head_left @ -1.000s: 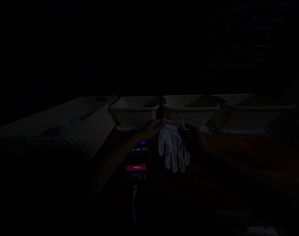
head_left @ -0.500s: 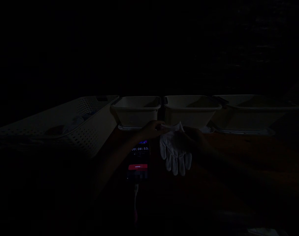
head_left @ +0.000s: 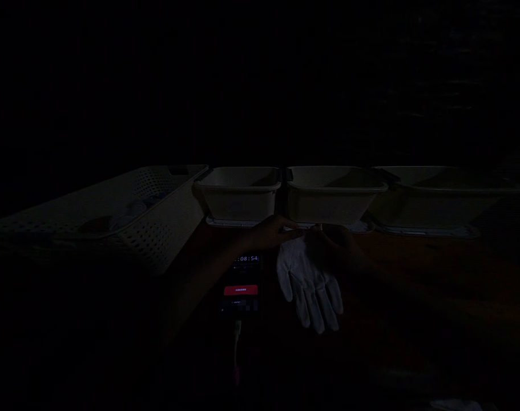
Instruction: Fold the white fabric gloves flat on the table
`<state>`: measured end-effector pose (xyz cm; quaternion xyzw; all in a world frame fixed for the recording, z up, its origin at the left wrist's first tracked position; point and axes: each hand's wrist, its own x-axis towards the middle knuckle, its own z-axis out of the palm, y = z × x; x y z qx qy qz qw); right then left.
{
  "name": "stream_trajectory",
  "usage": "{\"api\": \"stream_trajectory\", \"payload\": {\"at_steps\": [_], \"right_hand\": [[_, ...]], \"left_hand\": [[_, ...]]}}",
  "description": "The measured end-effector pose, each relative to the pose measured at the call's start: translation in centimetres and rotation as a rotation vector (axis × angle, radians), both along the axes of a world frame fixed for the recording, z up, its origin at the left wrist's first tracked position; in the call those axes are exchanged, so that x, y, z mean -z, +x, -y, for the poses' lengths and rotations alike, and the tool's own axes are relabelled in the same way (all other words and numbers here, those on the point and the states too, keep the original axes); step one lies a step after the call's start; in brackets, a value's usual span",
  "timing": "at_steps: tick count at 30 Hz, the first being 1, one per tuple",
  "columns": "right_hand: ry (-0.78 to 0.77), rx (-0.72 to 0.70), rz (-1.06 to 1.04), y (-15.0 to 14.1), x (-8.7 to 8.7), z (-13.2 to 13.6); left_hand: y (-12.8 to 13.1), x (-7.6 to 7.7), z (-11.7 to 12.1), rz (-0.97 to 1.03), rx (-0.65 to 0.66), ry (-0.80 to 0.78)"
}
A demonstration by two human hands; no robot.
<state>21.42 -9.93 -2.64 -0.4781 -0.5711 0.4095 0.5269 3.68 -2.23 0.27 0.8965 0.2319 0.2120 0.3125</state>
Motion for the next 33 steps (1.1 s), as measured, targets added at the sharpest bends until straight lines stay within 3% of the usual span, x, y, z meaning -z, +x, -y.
{"api": "stream_trajectory", "payload": {"at_steps": [7,12,21,26,33], "right_hand": [[-0.056,0.022,-0.147,0.4,-0.3,-0.2],[0.046,0.100,-0.066,1.0,-0.9,-0.7],[0.010,0.070,-0.193,1.0,-0.7,-0.9],[0.019,0.115,-0.133,1.3,-1.0,-1.1],[-0.035,0.003,-0.143,-0.2,-0.4,-0.4]], "left_hand": [[-0.4,0.2,-1.3,0.028,-0.096,0.021],[-0.6,0.1,-1.6,0.060,-0.119,-0.034],[-1.2,-0.5,-1.6,0.007,-0.141,-0.092],[-1.7,-0.7,-1.8,-0.013,-0.139,-0.152],[-1.1,-0.1,-1.9,-0.021,-0.033,-0.079]]}}
